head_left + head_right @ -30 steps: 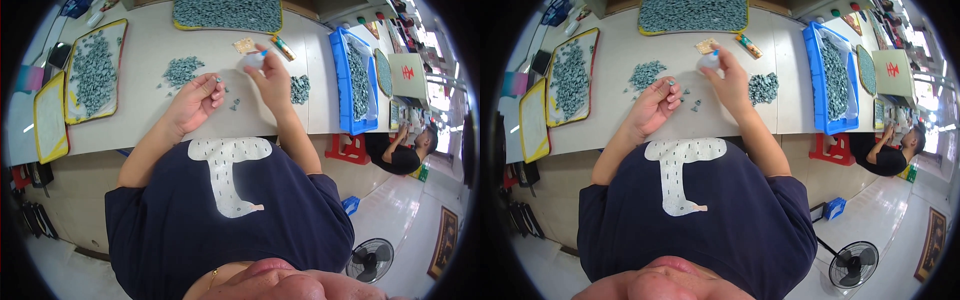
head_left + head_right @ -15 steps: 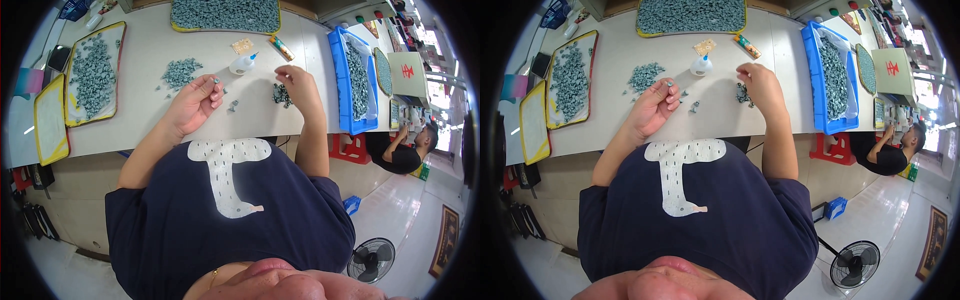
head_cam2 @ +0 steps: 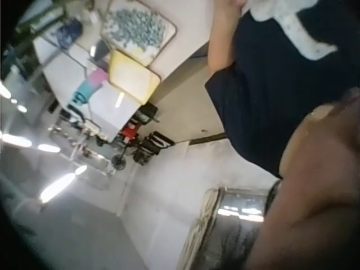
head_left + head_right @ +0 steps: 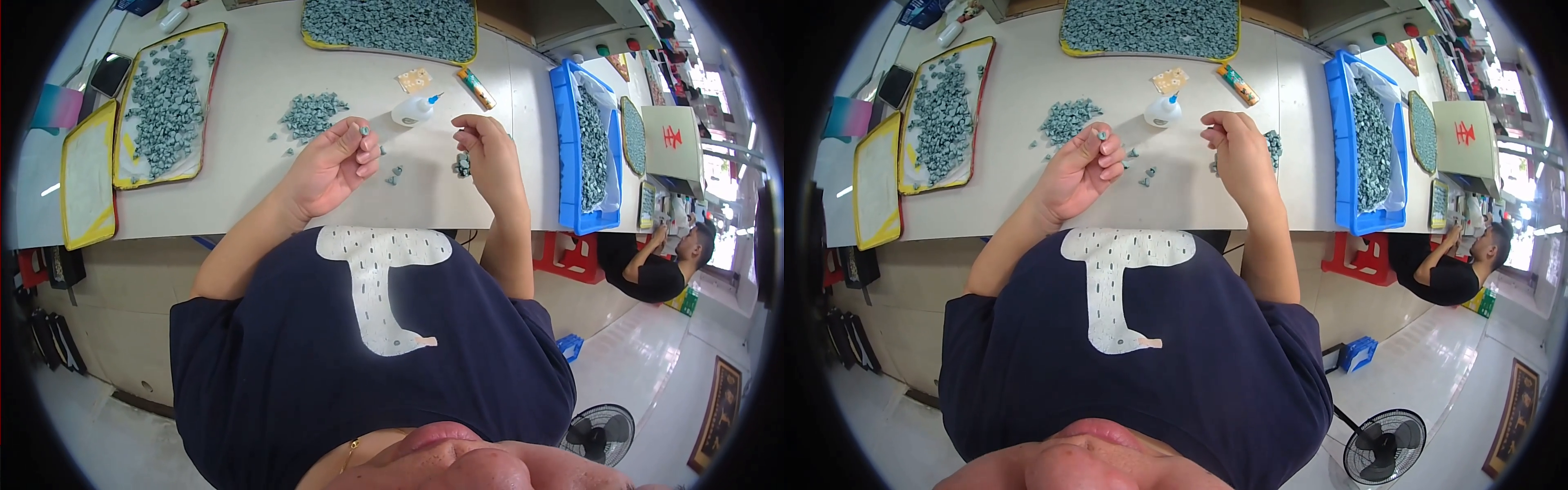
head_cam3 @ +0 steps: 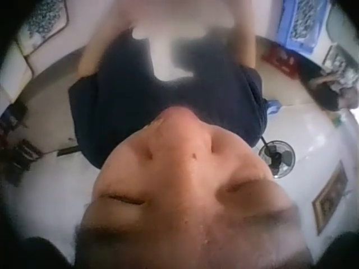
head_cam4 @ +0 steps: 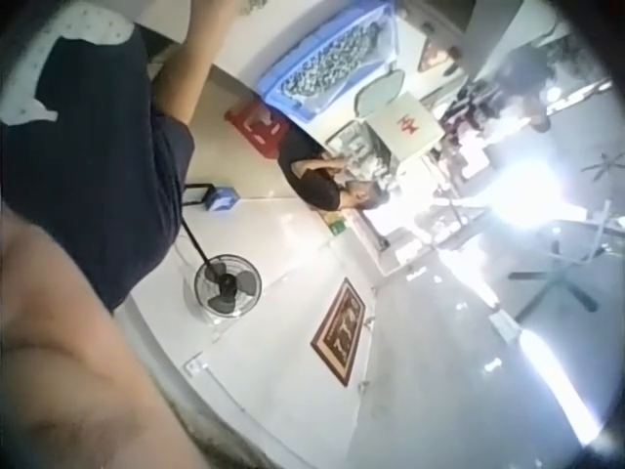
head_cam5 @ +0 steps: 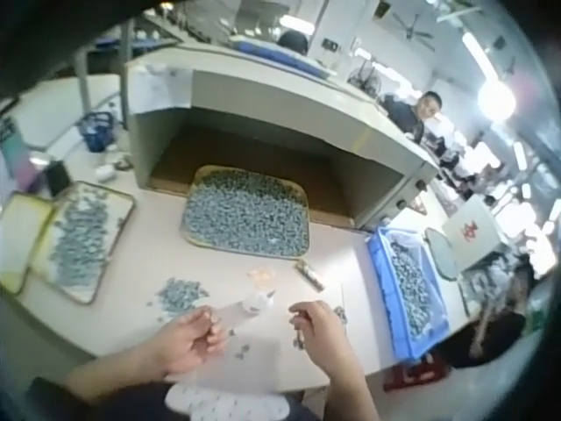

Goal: Applying glue to small green plastic parts and assembling them into larger components.

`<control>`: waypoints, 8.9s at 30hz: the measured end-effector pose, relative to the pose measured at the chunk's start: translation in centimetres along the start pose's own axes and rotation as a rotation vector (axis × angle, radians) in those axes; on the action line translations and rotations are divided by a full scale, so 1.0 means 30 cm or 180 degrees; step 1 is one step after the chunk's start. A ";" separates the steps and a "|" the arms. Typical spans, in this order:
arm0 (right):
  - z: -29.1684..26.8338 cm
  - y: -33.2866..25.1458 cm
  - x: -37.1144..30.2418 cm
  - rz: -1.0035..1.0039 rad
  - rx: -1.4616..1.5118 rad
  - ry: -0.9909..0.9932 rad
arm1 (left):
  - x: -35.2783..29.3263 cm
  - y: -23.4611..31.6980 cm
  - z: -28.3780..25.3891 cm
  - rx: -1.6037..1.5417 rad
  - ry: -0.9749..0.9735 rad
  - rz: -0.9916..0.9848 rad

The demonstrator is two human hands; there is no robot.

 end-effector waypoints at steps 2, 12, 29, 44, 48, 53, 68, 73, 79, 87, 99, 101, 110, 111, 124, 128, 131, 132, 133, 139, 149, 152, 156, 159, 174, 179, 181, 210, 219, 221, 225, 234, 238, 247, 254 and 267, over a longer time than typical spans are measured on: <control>0.004 -0.039 -0.012 -0.0369 0.0431 -0.0022 | -0.003 0.002 0.007 0.0095 -0.0054 -0.0024; 0.076 -0.182 -0.011 -0.1309 0.0763 -0.0209 | -0.021 0.011 0.033 0.0181 -0.0005 -0.0074; 0.139 -0.239 -0.016 -0.1452 0.0722 0.0384 | -0.030 0.015 0.020 0.0148 0.0012 0.0004; 0.202 -0.267 -0.004 -0.2098 0.0457 0.1060 | -0.048 0.036 0.005 0.0518 0.0265 0.0208; 0.211 -0.276 -0.005 -0.2159 0.0461 0.1161 | -0.060 0.045 0.010 0.0808 0.0349 0.0341; 0.214 -0.282 -0.005 -0.2312 0.0229 0.1215 | -0.069 0.054 0.024 0.1246 0.0488 0.0552; 0.209 -0.240 -0.042 -0.2435 0.1118 0.0805 | -0.090 0.079 0.132 0.3821 0.0575 0.1381; 0.191 -0.202 -0.061 -0.2069 0.1681 0.0356 | -0.072 0.082 0.206 0.5851 -0.0230 0.2503; 0.167 -0.173 -0.075 -0.2151 0.1497 0.0236 | -0.062 0.052 0.251 0.6337 -0.0338 0.2787; 0.133 -0.159 -0.083 -0.1782 0.1026 0.0050 | -0.069 0.029 0.177 0.5544 0.0294 0.1313; 0.133 0.011 -0.041 0.0020 0.1262 0.0157 | -0.054 0.066 0.088 0.6611 0.1100 0.0824; 0.133 -0.002 -0.022 -0.0133 0.1149 0.0302 | -0.037 0.073 0.086 0.6931 0.1056 0.0853; 0.142 -0.043 0.029 -0.0269 0.0789 0.0104 | -0.008 0.044 0.080 0.7543 0.0696 0.1087; 0.146 -0.038 0.032 -0.0077 0.1002 -0.0034 | -0.006 0.043 0.087 0.7487 0.0649 0.1234; 0.065 -0.098 -0.054 -0.1359 0.0600 0.0291 | -0.045 0.046 0.064 0.1668 0.0783 0.0086; 0.048 -0.122 -0.063 -0.1528 0.0362 0.0454 | -0.062 0.050 0.054 0.0917 0.0563 0.0266; 0.042 -0.142 -0.069 -0.1662 0.0104 0.0723 | -0.073 0.047 0.034 0.0179 0.0283 0.0307; 0.041 -0.148 -0.069 -0.1667 0.0100 0.0712 | -0.077 0.050 0.030 0.0172 0.0285 0.0317; 0.038 -0.156 -0.069 -0.1716 -0.0129 0.0770 | -0.080 0.053 0.026 0.0146 0.0272 0.0301; 0.045 -0.207 -0.066 -0.1789 -0.0853 0.1028 | -0.091 0.065 0.017 0.0191 0.0237 0.0287; 0.064 -0.264 -0.050 -0.1797 -0.1386 0.1060 | -0.102 0.085 -0.017 0.0271 0.0269 0.0243; 0.064 -0.266 -0.051 -0.1809 -0.1466 0.1075 | -0.104 0.085 -0.018 0.0299 0.0271 0.0242; 0.063 -0.266 -0.054 -0.1872 -0.1617 0.1143 | -0.105 0.082 -0.016 0.0341 0.0235 0.0247; 0.060 -0.272 -0.059 -0.1890 -0.1679 0.1147 | -0.107 0.079 -0.018 0.0411 0.0204 0.0267; 0.116 -0.073 -0.002 -0.0926 0.1380 0.0678 | -0.073 0.024 0.037 0.0179 0.0291 0.0014; 0.207 0.043 0.033 -0.0608 0.1954 0.0092 | -0.020 -0.053 0.062 0.0110 0.0233 -0.0128; 0.200 0.054 0.035 -0.0669 0.1989 0.0063 | -0.004 -0.066 0.063 0.0131 0.0244 -0.0153; 0.047 0.045 -0.054 0.0075 -0.1163 -0.0239 | -0.037 -0.007 0.058 0.0085 -0.0175 -0.0138; 0.075 -0.085 -0.051 -0.0182 0.0680 -0.0472 | -0.055 0.004 0.034 0.0093 -0.0201 -0.0031; 0.085 -0.112 -0.047 -0.0618 0.0695 -0.0351 | -0.057 0.008 0.036 0.0090 -0.0220 -0.0026; 0.098 -0.160 -0.045 -0.1105 0.0803 -0.0206 | -0.061 0.014 0.036 0.0129 -0.0279 -0.0008; 0.143 -0.205 -0.042 -0.1514 0.1957 0.0052 | -0.070 0.021 0.028 0.0333 -0.0388 -0.0037; 0.161 -0.203 -0.046 -0.1074 0.2507 -0.0022 | -0.073 0.022 0.026 0.0314 -0.0393 -0.0059; 0.185 -0.204 -0.019 -0.1376 0.1092 0.0066 | -0.072 0.032 0.024 0.0226 -0.0386 -0.0134; 0.194 -0.250 -0.027 -0.1522 0.0802 0.0242 | -0.078 0.039 0.023 0.0236 -0.0324 -0.0001; 0.202 -0.305 -0.025 -0.2064 0.0323 0.0943 | -0.094 0.047 0.006 0.0443 0.0301 0.0204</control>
Point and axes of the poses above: each hand's wrist, its own x-axis towards the middle knuckle, its own z-axis out of the palm, y = z × x, the point moved 2 cm from there along x, towards the middle knuckle, and after that the axes turned 11 degrees about -y, right-handed, at the moved point
